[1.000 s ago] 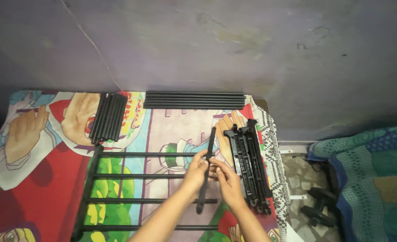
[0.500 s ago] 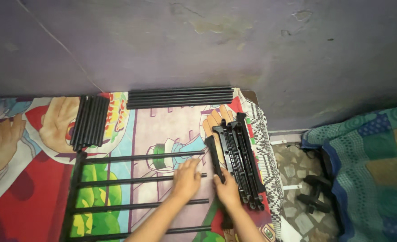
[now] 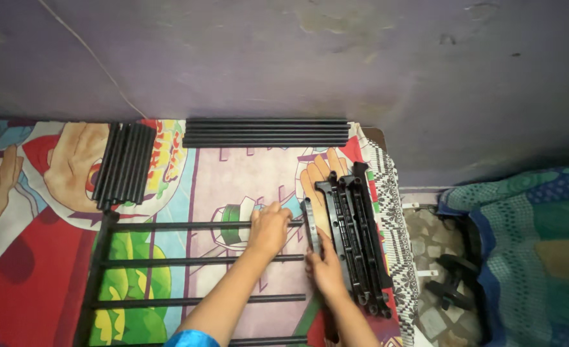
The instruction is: The person assembles a black metal rack by inserting horizontal bars into vertical side frames and securing them with plastic connectors. The person repeats this process to build multiple rack sections on a patterned cloth-covered surface.
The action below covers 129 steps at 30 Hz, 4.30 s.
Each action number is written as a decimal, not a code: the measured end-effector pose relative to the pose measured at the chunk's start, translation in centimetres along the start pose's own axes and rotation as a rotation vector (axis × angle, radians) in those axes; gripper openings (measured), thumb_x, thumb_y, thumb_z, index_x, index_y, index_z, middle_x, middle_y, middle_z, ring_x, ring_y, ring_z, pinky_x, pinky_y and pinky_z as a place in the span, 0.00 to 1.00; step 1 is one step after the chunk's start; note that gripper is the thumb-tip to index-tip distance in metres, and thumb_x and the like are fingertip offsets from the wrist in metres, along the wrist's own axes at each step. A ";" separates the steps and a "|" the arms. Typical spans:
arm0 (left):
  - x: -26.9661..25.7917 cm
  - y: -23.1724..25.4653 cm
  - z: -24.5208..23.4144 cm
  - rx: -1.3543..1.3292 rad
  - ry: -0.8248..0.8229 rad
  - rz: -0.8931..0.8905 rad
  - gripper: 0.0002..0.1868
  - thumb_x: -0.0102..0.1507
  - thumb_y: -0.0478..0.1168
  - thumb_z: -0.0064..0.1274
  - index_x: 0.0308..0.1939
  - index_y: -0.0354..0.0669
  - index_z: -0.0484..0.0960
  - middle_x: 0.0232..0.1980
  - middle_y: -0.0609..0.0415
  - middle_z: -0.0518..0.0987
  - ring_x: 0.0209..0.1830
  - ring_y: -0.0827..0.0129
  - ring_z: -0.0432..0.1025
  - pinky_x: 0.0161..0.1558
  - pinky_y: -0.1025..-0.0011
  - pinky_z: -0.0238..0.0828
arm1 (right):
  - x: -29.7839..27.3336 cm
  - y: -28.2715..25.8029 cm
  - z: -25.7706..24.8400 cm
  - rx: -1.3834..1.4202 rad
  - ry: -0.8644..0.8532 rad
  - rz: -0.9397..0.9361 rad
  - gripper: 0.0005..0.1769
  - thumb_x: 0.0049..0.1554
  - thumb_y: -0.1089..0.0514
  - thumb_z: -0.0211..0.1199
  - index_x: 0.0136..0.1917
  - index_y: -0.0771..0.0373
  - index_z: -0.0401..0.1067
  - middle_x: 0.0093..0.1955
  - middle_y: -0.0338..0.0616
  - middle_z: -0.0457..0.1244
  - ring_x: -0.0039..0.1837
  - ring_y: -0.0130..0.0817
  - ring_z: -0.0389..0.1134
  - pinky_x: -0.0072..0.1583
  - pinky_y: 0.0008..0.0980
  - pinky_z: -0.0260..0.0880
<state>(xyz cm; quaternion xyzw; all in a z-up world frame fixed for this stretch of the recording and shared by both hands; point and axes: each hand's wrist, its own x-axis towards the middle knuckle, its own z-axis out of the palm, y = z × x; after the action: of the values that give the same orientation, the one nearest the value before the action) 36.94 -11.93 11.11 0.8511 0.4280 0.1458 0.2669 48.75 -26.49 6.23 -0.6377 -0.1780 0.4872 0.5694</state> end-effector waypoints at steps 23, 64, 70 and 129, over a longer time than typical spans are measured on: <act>-0.1 -0.1 -1.8 -0.140 -0.024 0.029 0.08 0.62 0.43 0.57 0.42 0.49 0.87 0.43 0.53 0.80 0.52 0.60 0.73 0.55 0.54 0.54 | -0.9 -1.0 -0.3 0.029 0.060 0.148 0.28 0.61 0.59 0.60 0.74 0.58 0.67 0.45 0.41 0.69 0.45 0.28 0.70 0.47 0.26 0.73; 0.3 0.1 0.5 -0.160 0.060 -0.074 0.05 0.59 0.38 0.58 0.36 0.46 0.89 0.39 0.51 0.81 0.48 0.58 0.74 0.51 0.54 0.57 | -3.5 -3.4 3.5 -0.770 0.293 -0.154 0.30 0.58 0.54 0.63 0.73 0.57 0.68 0.39 0.52 0.68 0.30 0.31 0.56 0.38 0.34 0.62; 0.3 0.4 -0.7 -0.185 0.036 -0.029 0.06 0.60 0.40 0.58 0.39 0.47 0.88 0.40 0.51 0.81 0.50 0.58 0.74 0.54 0.55 0.58 | -2.8 -3.0 2.4 -0.697 0.220 -0.190 0.30 0.58 0.53 0.63 0.73 0.58 0.68 0.44 0.51 0.70 0.33 0.31 0.55 0.39 0.35 0.62; -14.7 3.7 -1.9 -0.022 -0.102 0.291 0.14 0.55 0.42 0.61 0.42 0.41 0.80 0.42 0.48 0.73 0.48 0.53 0.67 0.50 0.55 0.60 | -4.7 1.2 -2.8 -0.252 -0.048 -0.264 0.28 0.65 0.55 0.54 0.77 0.62 0.61 0.74 0.43 0.62 0.71 0.29 0.62 0.71 0.27 0.58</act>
<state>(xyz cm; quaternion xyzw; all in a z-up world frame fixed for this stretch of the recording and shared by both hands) 29.75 -25.00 14.50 0.9073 0.2845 0.1443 0.2738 48.47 -32.03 6.73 -0.6634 -0.3332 0.3971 0.5396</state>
